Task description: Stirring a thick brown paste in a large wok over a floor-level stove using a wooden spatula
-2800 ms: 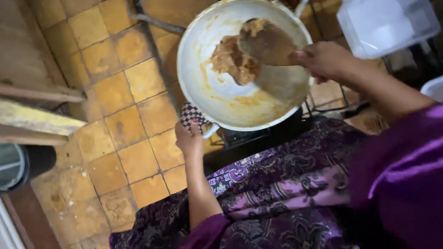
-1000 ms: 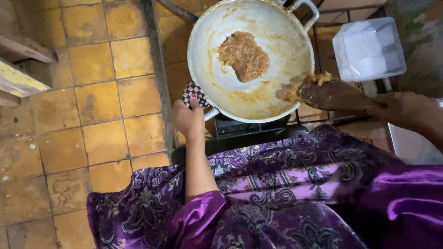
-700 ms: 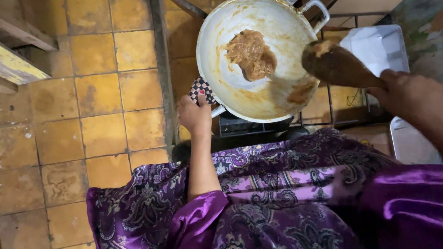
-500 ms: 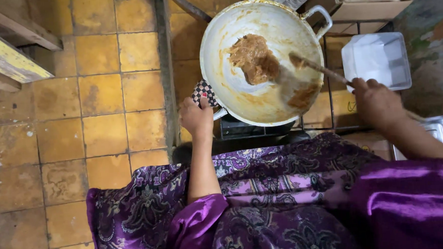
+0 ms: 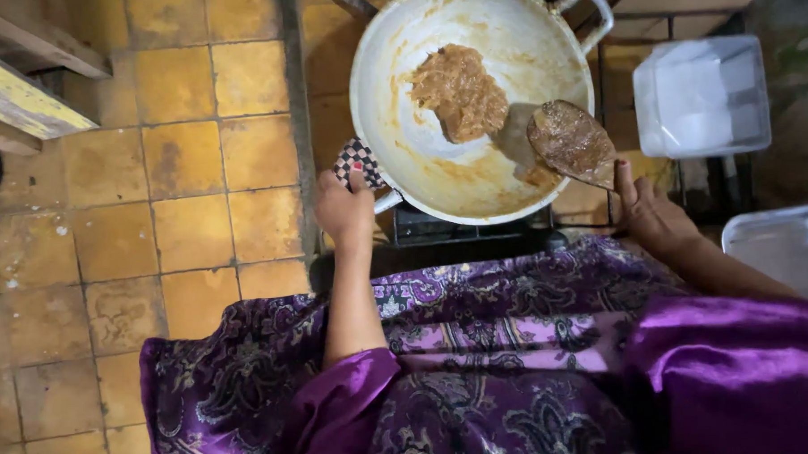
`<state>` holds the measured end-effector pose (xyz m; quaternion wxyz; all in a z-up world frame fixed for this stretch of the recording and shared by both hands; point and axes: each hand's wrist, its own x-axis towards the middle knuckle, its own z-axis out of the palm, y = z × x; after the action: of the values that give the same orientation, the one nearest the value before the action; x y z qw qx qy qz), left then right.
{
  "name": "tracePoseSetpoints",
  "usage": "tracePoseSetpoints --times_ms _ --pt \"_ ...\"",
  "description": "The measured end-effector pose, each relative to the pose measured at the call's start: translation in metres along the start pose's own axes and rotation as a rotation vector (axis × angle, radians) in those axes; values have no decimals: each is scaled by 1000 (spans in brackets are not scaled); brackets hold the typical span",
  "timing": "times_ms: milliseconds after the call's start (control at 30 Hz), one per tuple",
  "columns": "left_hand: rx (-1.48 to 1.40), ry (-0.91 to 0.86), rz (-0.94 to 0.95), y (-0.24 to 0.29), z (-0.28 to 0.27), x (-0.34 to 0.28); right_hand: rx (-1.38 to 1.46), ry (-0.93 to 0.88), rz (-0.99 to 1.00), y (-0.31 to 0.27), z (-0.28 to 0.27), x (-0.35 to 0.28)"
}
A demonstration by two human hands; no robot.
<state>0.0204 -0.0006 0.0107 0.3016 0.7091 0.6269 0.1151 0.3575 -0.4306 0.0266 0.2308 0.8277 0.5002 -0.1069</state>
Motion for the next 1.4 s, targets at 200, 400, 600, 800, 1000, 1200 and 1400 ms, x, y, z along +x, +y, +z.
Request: tracePoseSetpoints --times_ms 200,400,600,800,1000,1200,1400 --pt "31 1 -15 1 -3 2 -194 -3 -27 8 -29 -29" --pt "13 10 -11 5 -7 0 -428 218 -60 17 -54 -62" --pt "8 98 53 -1 2 4 -696 268 -83 28 -80 -85" --pt "31 -21 -27 1 8 6 -899 355 -52 19 -154 -95" --pt "-27 89 6 5 4 -3 -993 334 -27 -2 -248 -77" --pt "-35 3 -2 7 0 -5 -878 433 5 0 -265 -40" --pt "-56 13 17 9 -5 -7 -320 -50 175 11 -230 -15"
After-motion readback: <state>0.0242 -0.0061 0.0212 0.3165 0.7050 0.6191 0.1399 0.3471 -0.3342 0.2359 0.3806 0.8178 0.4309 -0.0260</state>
